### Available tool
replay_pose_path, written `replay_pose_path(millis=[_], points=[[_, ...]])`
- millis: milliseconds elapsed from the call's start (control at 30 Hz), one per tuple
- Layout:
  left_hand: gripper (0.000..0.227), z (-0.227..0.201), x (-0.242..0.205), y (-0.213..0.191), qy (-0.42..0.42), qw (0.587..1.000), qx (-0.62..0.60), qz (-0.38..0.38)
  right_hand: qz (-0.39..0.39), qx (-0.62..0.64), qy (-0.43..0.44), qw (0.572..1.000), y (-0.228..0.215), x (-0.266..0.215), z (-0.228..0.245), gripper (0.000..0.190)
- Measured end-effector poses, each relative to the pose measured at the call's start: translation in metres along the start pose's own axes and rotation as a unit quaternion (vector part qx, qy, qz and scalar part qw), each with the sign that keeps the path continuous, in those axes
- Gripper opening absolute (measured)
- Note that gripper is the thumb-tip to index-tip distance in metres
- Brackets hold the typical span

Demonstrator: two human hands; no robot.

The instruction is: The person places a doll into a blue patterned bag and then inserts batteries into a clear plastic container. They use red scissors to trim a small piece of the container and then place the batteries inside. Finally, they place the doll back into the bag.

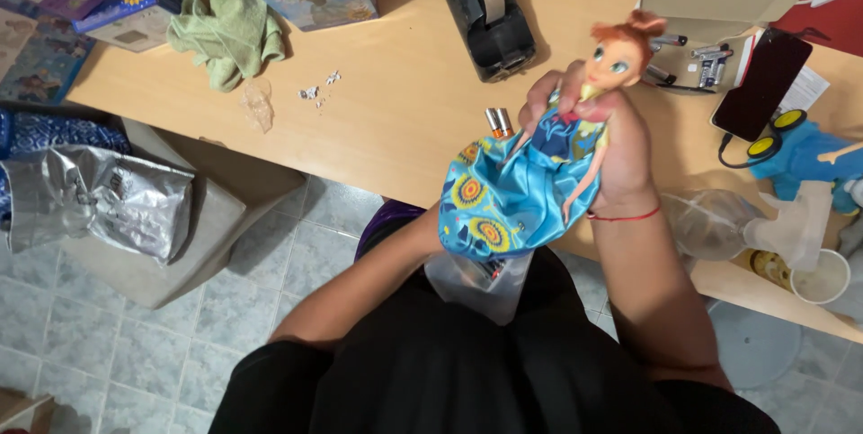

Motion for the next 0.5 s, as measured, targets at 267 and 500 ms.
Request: replay_pose_path(millis=[267, 500], points=[[0.06, -0.006, -0.002, -0.005, 0.007, 1.0, -0.01, -0.029, 0.017, -0.045, -0.056, 0.997, 0.03, 0.013, 0.057, 0.01], [0.047, -0.035, -0.02, -0.004, 0.034, 0.986, -0.145, -0.074, -0.137, -0.021, -0.15, 0.979, -0.02, 0.0, 0.093, 0.017]])
Point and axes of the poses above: each hand's wrist, its own x-axis towards the middle knuckle, its own y-axis out of the palm, z = x × y, the point moved 1 cm from there along x, towards the middle knuckle, and after that the axes turned 6 degrees about z, right-handed, at the moved point
